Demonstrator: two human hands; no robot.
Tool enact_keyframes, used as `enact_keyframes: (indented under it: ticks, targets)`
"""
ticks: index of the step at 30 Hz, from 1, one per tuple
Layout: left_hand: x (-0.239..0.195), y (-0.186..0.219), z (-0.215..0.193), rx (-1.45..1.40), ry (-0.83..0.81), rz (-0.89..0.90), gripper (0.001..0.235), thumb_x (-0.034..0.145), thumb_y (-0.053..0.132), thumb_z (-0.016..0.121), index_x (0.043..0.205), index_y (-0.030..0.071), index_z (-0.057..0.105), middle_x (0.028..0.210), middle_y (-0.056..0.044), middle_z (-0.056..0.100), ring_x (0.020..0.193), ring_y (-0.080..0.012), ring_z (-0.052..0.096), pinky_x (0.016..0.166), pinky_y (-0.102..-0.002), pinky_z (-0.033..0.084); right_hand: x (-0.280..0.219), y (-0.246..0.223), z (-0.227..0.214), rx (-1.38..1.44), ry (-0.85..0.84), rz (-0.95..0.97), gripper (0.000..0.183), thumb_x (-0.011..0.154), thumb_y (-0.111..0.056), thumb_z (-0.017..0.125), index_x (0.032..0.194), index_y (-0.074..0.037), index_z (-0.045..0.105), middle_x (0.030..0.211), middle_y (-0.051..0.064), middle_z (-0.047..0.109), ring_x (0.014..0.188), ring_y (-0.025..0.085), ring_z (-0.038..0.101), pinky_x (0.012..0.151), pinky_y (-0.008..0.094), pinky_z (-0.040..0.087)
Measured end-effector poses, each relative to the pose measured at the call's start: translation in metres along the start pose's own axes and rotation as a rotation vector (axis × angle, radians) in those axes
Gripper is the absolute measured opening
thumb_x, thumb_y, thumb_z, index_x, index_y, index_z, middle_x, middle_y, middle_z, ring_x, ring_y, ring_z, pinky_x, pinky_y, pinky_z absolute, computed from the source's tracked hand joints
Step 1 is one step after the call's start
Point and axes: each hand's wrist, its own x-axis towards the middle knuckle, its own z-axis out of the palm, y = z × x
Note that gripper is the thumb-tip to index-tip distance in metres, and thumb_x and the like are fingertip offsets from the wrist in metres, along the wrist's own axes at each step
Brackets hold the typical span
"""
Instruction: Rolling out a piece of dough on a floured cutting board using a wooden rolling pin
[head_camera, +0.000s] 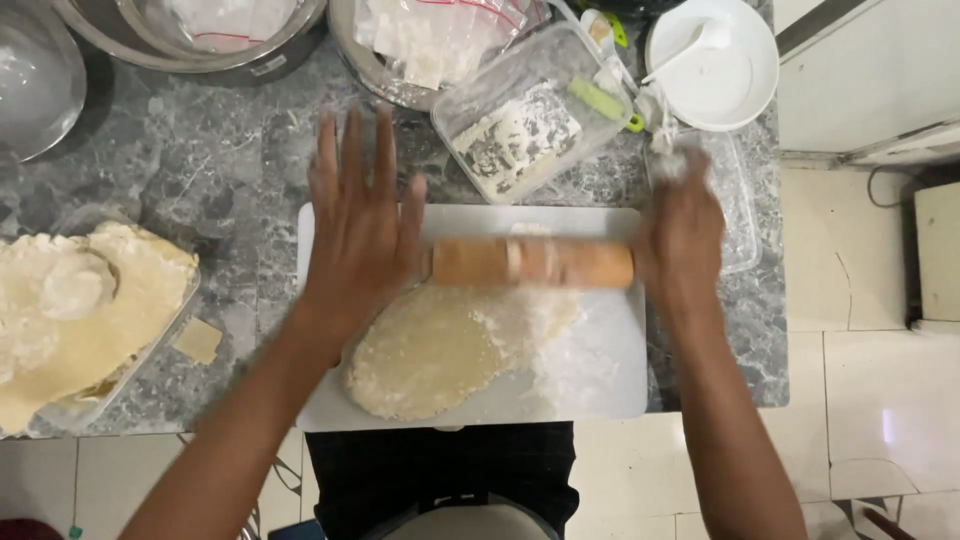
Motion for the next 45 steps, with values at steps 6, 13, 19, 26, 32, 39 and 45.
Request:
enact_keyframes:
  ticks: [6, 13, 19, 26, 32, 39, 45]
  targets:
    - [-0.024, 0.001, 0.003, 0.118, 0.073, 0.056, 0.059, 0.121, 0.047, 0.017, 0.17, 0.024, -0.007, 0.178, -0.005, -0.006, 0.166, -0.0457, 0.01, 0.136, -0.069, 0.017, -0.041, -0.006, -0.011, 0.035, 0.069, -0.058, 0.041, 0.11, -0.005, 0.042, 0.145, 0.014, 0.033, 0.121, 0.037, 0.059, 0.077, 0.048, 0.062, 0.059, 0.056, 0.048]
    - [-0.02, 0.004, -0.002, 0.088, 0.014, 0.053, 0.064, 0.127, 0.047, 0.021, 0.17, 0.027, -0.022, 0.172, 0.004, -0.034, 0.169, -0.0355, -0.01, 0.137, -0.07, 0.006, -0.027, -0.013, -0.015, 0.244, -0.038, 0.24, 0.039, 0.108, -0.016, 0.039, 0.146, -0.005, 0.038, 0.096, 0.024, 0.067, 0.079, 0.039, 0.061, 0.067, 0.052, 0.045]
    - [-0.03, 0.01, -0.01, 0.103, 0.126, 0.169, 0.085, 0.109, 0.01, 0.043, 0.174, 0.022, -0.01, 0.18, 0.005, -0.014, 0.17, -0.0399, 0.005, 0.139, -0.066, 0.03, -0.051, 0.005, -0.009, -0.001, 0.073, -0.228, 0.032, 0.115, -0.004, 0.038, 0.143, 0.011, 0.033, 0.145, 0.041, 0.043, 0.114, 0.059, 0.057, 0.077, 0.06, 0.051]
    - [-0.033, 0.02, -0.02, 0.069, -0.051, 0.053, 0.07, 0.12, 0.025, 0.033, 0.17, 0.017, -0.017, 0.175, -0.002, -0.022, 0.166, -0.0372, -0.008, 0.136, -0.068, 0.011, -0.047, -0.016, -0.019, 0.094, 0.033, -0.035, 0.043, 0.112, -0.009, 0.035, 0.149, 0.012, 0.034, 0.118, 0.033, 0.052, 0.102, 0.048, 0.051, 0.084, 0.06, 0.044]
    - [-0.026, 0.0, 0.001, 0.119, 0.094, 0.18, 0.084, 0.114, 0.009, 0.046, 0.175, 0.018, -0.011, 0.179, 0.002, -0.018, 0.169, -0.0436, 0.001, 0.136, -0.072, 0.028, -0.035, -0.002, -0.008, 0.075, 0.055, -0.115, 0.044, 0.109, -0.006, 0.034, 0.148, 0.014, 0.033, 0.113, 0.029, 0.051, 0.094, 0.046, 0.051, 0.077, 0.058, 0.043]
    - [-0.013, 0.002, -0.003, 0.105, -0.002, 0.1, 0.088, 0.111, 0.016, 0.046, 0.168, 0.012, -0.021, 0.175, -0.01, -0.022, 0.165, -0.0423, -0.011, 0.135, -0.07, 0.011, -0.025, -0.016, -0.016, 0.157, 0.045, -0.077, 0.032, 0.11, 0.001, 0.042, 0.141, 0.007, 0.038, 0.069, 0.007, 0.054, 0.055, 0.024, 0.048, 0.048, 0.04, 0.039]
    - [-0.03, 0.034, -0.044, 0.025, -0.154, 0.045, 0.072, 0.1, 0.013, 0.046, 0.162, -0.004, 0.013, 0.169, -0.025, 0.008, 0.157, -0.0454, 0.001, 0.118, -0.072, 0.022, -0.079, -0.015, -0.024, 0.06, -0.047, 0.145, 0.032, 0.104, -0.013, 0.052, 0.133, -0.001, 0.056, 0.056, 0.013, 0.058, 0.043, 0.032, 0.051, 0.045, 0.046, 0.036]
